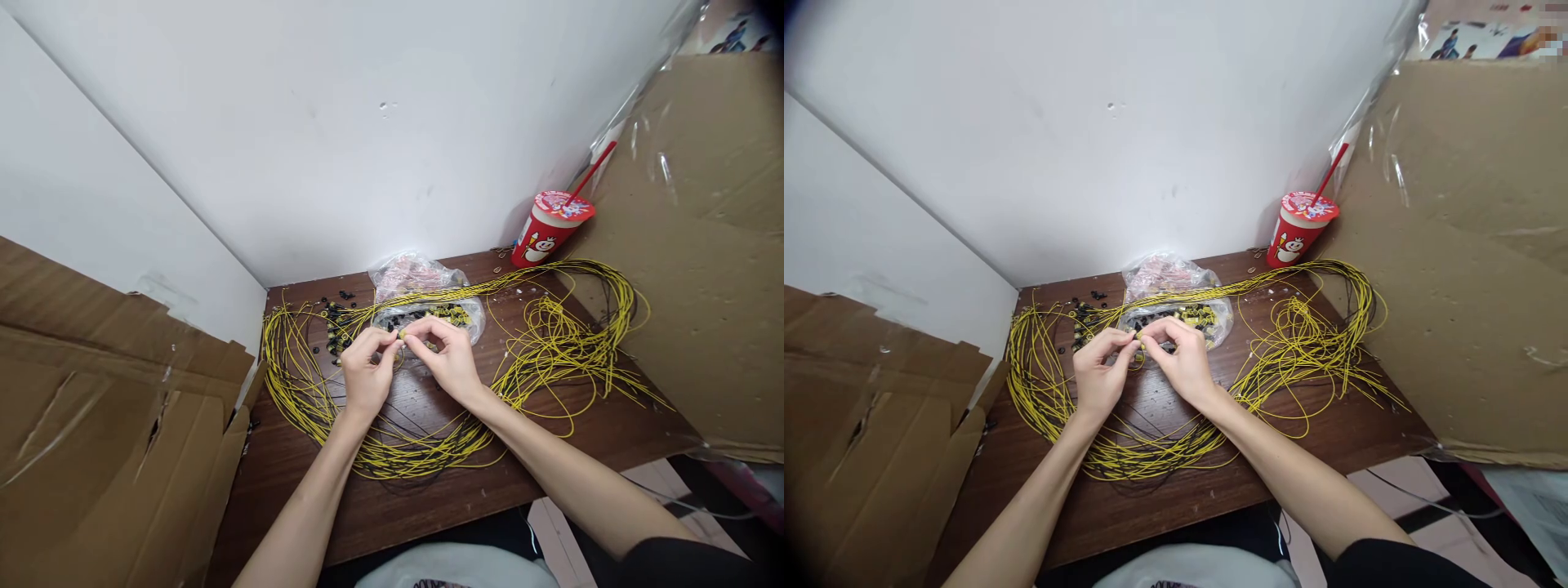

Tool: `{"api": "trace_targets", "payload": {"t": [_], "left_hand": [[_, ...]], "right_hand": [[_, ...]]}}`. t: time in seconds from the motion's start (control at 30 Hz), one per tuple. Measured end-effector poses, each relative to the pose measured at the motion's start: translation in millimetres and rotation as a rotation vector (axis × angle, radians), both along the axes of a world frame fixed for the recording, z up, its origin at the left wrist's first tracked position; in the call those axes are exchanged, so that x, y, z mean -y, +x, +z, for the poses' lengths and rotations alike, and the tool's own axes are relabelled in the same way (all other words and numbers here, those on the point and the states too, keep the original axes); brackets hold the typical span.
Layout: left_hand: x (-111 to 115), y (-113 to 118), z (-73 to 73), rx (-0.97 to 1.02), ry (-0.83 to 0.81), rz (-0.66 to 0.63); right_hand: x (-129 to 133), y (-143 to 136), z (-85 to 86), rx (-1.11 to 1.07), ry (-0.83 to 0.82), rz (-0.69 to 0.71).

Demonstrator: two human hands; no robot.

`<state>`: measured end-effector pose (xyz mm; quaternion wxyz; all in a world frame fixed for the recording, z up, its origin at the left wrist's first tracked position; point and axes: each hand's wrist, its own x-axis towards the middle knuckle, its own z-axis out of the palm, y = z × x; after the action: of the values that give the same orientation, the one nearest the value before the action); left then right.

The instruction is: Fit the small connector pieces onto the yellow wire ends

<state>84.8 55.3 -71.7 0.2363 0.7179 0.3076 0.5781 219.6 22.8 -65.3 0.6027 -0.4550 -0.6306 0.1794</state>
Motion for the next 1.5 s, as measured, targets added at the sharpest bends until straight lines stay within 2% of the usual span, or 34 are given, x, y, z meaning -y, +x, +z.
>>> {"api": "trace_targets", "payload": {"t": [0.13,0.3,0.53,0.63,0.73,0.97,1.1,1.23,1.33,1.4,1.5], "left_hand": [[-1,1,-1.5,0.057,-0.044,-0.034],[-1,4,1.4,0.165,-0.229,-0.117],[-7,4,3.8,0.265,-0.574,-0.377],[-10,3,3.1,0.359,-0.589,-0.367],[-11,2,3.0,0.411,-0.573,-0.340],[-10,2,6.7,0.589,-0.707,-0.417],[-8,3,8.3,0.643,-0.769,-0.453],[-8,3,5.8,0.616,-0.771,-0.449],[-10,0,4.2,0.582,-0.738,-0.412],[-11,0,3.6,0.546,-0.704,-0.381],[-11,1,2.2,0.490,-0.668,-0.341]], "right_hand": [[-1,2,1.1,-0.064,-0.031,0.049],[-5,6,5.1,-0.163,-0.077,0.136],[-6,12,5.4,-0.049,-0.072,0.069],[-5,12,7.5,0.003,-0.097,0.029],[-4,12,8.4,0.154,-0.114,0.047],[-1,10,5.1,0.357,0.130,0.086],[-1,13,5.3,0.407,0.186,0.130],[-4,18,6.8,0.483,0.215,0.104],[9,11,25.0,0.448,0.275,-0.021],[31,-1,51.5,0.352,0.324,-0.059],[77,-27,105.8,0.314,0.424,0.145]]}}
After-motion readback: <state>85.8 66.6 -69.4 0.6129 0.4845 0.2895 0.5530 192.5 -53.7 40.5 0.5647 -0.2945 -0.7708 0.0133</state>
